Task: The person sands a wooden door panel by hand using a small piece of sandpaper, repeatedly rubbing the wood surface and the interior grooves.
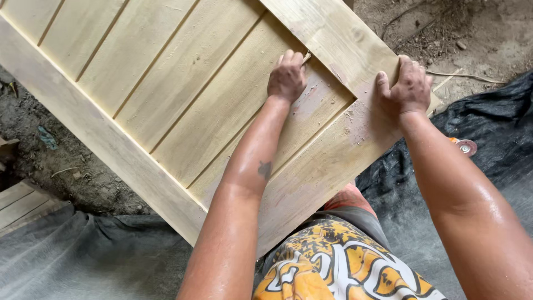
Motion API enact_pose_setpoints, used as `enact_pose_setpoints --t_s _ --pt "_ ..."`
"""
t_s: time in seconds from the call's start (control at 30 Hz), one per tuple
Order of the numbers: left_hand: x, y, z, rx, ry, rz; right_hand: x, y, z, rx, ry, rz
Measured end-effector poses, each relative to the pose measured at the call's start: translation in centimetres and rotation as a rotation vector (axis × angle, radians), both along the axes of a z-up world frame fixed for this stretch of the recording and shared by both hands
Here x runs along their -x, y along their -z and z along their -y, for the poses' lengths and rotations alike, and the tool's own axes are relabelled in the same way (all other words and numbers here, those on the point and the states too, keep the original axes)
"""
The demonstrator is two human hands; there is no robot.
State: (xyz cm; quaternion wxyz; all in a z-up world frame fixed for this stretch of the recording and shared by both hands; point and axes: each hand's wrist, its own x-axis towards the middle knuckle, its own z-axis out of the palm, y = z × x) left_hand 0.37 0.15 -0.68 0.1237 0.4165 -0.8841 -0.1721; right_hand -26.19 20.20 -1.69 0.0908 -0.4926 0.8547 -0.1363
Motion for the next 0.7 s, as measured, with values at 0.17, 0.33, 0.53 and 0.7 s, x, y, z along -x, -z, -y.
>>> enact_pose_setpoints --t_s 0.17,0.33,0.53,0.7 --pt "-9.1 -1.0 -3.8 0.089 -0.012 -0.017 0.3 0.5 0.4 -0.019 -0.014 0.032" --pt "-29.4 -2.6 -9.7 0.146 -0.031 0.058 0.7 0.7 0.4 0.068 -0.074 -0.069" --pt "-32.3 -2.4 -12.4 0.099 -0.072 0.183 0.5 1.2 -0.3 0.082 -0.048 -0.001" --pt "-12.8 1.4 -6.0 0.420 -0.020 -0.023 0.2 0.8 -0.3 0.032 -0.040 -0.005"
